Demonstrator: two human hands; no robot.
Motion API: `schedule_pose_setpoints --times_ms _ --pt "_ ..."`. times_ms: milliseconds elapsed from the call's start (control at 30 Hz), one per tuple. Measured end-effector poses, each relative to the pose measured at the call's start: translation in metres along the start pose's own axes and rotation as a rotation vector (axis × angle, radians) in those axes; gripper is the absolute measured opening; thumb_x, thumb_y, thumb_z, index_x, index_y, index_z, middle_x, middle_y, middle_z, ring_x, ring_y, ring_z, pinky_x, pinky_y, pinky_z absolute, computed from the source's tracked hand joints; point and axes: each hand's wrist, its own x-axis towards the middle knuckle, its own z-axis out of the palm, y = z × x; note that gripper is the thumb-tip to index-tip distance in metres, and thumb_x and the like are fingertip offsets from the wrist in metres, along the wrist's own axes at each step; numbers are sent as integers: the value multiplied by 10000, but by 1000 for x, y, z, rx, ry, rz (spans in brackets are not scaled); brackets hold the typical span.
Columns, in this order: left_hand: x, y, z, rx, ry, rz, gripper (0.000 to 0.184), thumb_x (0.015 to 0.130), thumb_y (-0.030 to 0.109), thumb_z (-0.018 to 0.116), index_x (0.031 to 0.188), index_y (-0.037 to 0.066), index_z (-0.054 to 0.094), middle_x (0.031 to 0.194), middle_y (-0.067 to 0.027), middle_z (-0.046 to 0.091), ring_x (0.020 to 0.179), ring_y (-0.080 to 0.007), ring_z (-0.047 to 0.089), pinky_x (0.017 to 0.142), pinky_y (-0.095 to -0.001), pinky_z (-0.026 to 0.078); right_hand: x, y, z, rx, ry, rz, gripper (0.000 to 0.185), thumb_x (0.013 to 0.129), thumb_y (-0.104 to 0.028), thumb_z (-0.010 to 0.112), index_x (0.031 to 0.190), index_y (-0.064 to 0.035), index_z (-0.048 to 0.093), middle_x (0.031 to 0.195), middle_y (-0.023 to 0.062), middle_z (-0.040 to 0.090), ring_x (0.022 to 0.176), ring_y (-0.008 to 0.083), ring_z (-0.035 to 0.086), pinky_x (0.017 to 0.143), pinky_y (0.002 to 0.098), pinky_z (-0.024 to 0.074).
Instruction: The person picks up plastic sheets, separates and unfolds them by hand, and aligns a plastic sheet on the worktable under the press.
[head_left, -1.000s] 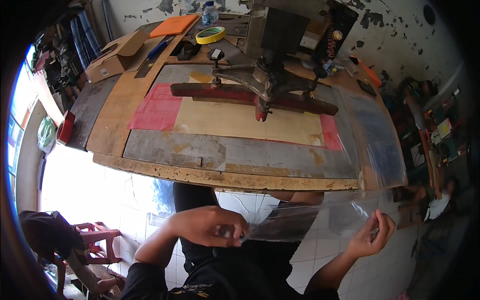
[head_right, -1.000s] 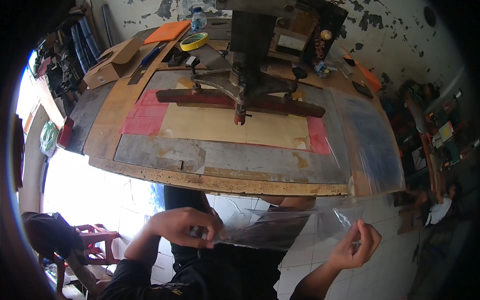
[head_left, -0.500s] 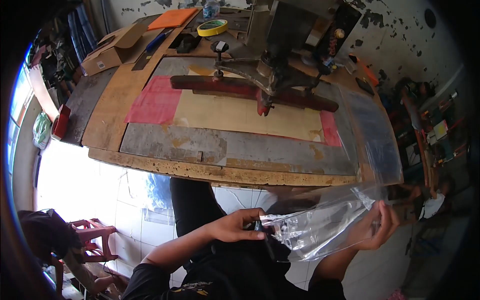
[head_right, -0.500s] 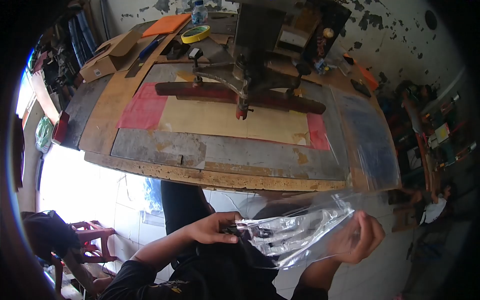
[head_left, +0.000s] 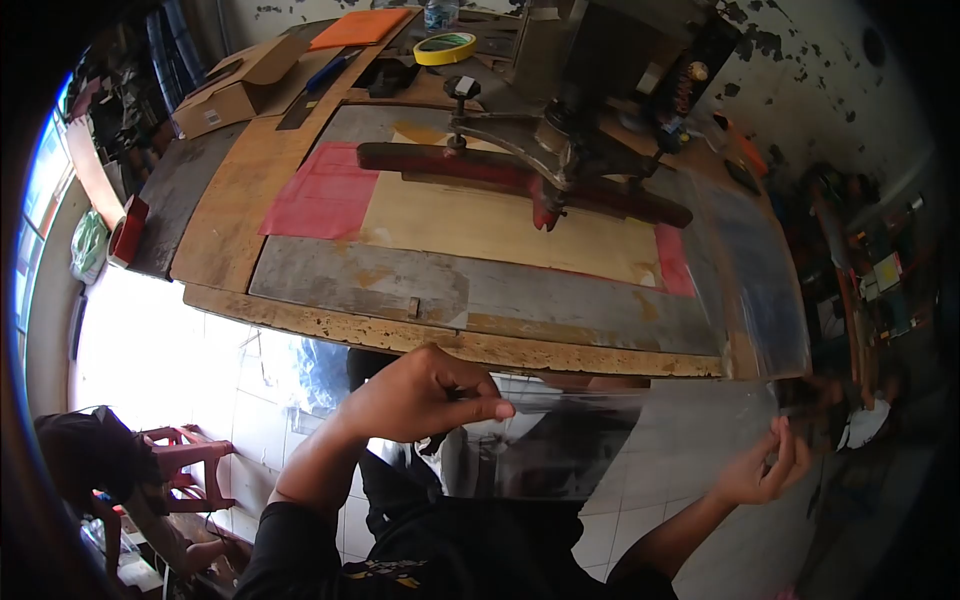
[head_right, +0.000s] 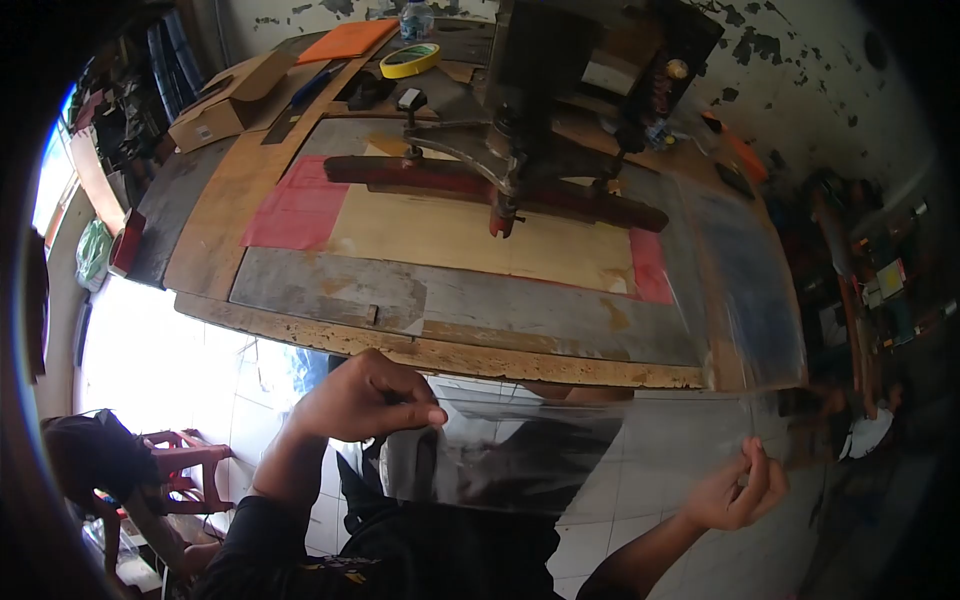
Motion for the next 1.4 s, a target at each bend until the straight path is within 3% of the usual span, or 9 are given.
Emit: schedule_pose_setpoints --times_ms 367,467,700,767,933,1033,1167,1233,1400 --pt "3 -4 -28 -35 -2 100 396 1071 288 716 793 6 729 700 -46 688 600 -87 630 557 -280 458 -16 12 2 1 -54 32 219 937 151 736 1129 47 746 1034 108 591 870 177 662 681 272 654" --pt "0 -4 -33 -351 -35 69 414 1079 283 704 769 8 697 652 -8 648 564 -55 585 547 -260 439 -19 13 3 -11 -84 39 213 951 148 721 1139 49 744 1028 112 599 872 187 665 666 275 638" --pt "5 -4 -26 -113 185 158 328 1067 261 715 960 -40 791 749 -80 760 536 -111 673 531 -259 515 -32 15 11 129 -205 183 196 995 98 694 1163 19 755 1038 109 631 876 192 656 632 311 557" --pt "4 -3 -28 -80 156 42 312 1086 252 686 992 -23 799 762 -40 742 670 -97 678 663 -275 531 -37 19 8 151 -276 228 188 1001 89 690 1162 16 755 1046 110 635 879 193 656 640 318 550" --pt "11 -31 -30 -338 -134 160 347 1125 252 604 943 -7 748 1222 -189 788 1208 -267 707 1064 -395 514 -44 32 -2 94 -271 265 189 1030 66 663 1190 9 748 1106 115 659 925 198 679 718 317 571" --pt "12 -38 -28 -523 -210 174 403 1140 264 564 869 7 715 1307 -245 748 1314 -348 670 1130 -443 477 -50 45 -8 80 -336 321 173 1030 50 664 1183 18 739 1093 108 665 935 205 682 777 338 570" --pt "15 -66 1 -800 -202 220 472 1175 325 453 935 12 711 1303 -286 729 1327 -397 657 1172 -493 464 -55 56 -25 77 -621 458 192 998 67 673 1170 12 735 1078 107 648 939 252 664 815 385 557" --pt "12 -64 16 -911 -188 161 512 1188 355 402 936 11 686 1274 -273 738 1311 -385 667 1173 -498 475 -49 47 -33 101 -887 644 258 969 28 705 1226 3 710 1159 126 658 1089 284 667 1004 418 529" --pt "9 -55 31 -1141 -115 22 453 1186 386 389 993 46 619 980 -142 696 1227 -434 694 1053 -536 587 -21 17 -52 424 -1090 535 610 831 -204 891 1360 -16 652 1477 165 571 1419 360 522 1193 475 409"
